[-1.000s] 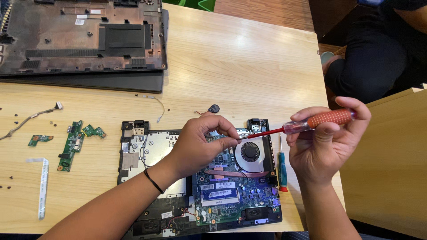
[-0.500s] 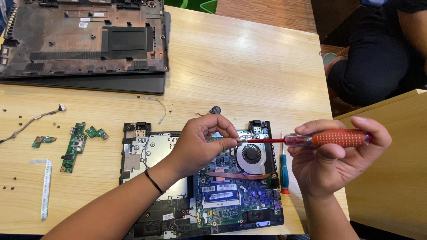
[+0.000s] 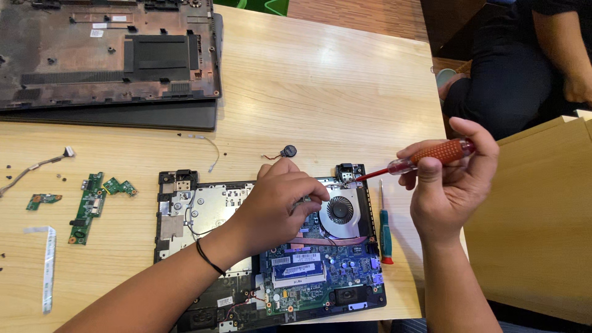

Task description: The person disassembles a laptop by removing screws and detaching internal components. They use a screwdriver to loosen screws, remove the cooling fan, and disconnect cables from the motherboard.

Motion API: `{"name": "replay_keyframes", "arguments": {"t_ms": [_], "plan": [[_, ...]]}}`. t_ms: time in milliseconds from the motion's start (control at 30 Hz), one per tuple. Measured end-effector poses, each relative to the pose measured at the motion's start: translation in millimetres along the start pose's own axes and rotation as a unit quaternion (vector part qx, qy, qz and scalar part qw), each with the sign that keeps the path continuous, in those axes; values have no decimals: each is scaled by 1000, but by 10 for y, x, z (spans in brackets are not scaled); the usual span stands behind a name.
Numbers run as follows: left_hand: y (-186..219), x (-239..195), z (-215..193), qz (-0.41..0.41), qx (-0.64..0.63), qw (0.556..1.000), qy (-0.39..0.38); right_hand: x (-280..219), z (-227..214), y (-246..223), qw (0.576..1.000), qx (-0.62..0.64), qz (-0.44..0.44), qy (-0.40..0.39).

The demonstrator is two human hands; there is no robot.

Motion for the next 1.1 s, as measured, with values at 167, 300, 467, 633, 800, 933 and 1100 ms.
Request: {"name": "replay_keyframes", "arguments": {"t_ms": [167, 300, 467, 633, 800, 933, 1100], "plan": [[-43, 3, 10, -32, -2, 999, -19, -9, 27, 4, 999, -34, 31, -28], [-48, -9, 20, -32, -12, 999, -26, -3, 33, 3, 999, -30, 20, -38], [-15, -8, 3, -22, 18, 999, -17, -7, 35, 8, 998, -32, 21, -41], [-19, -4, 10, -17, 25, 999, -11, -30, 53, 24, 998, -41, -3, -53], [-15, 15, -15, -30, 34, 999, -21, -54, 50, 61, 994, -13, -60, -88], [136, 28, -192, -1, 41, 999, 1, 64, -3, -154, 985, -48, -46, -159], [508, 239, -372, 35, -3, 999, 5, 296, 18, -478, 939, -266, -41, -214]]}}
Point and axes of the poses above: each hand's wrist, its own x-axis towards the middle knuckle, its own z-axis out of the palm, y = z × x, the point moved 5 cm from there along x, towards the middle knuckle, and after that the axes turned 15 degrees about -y, right-handed, at the moved point
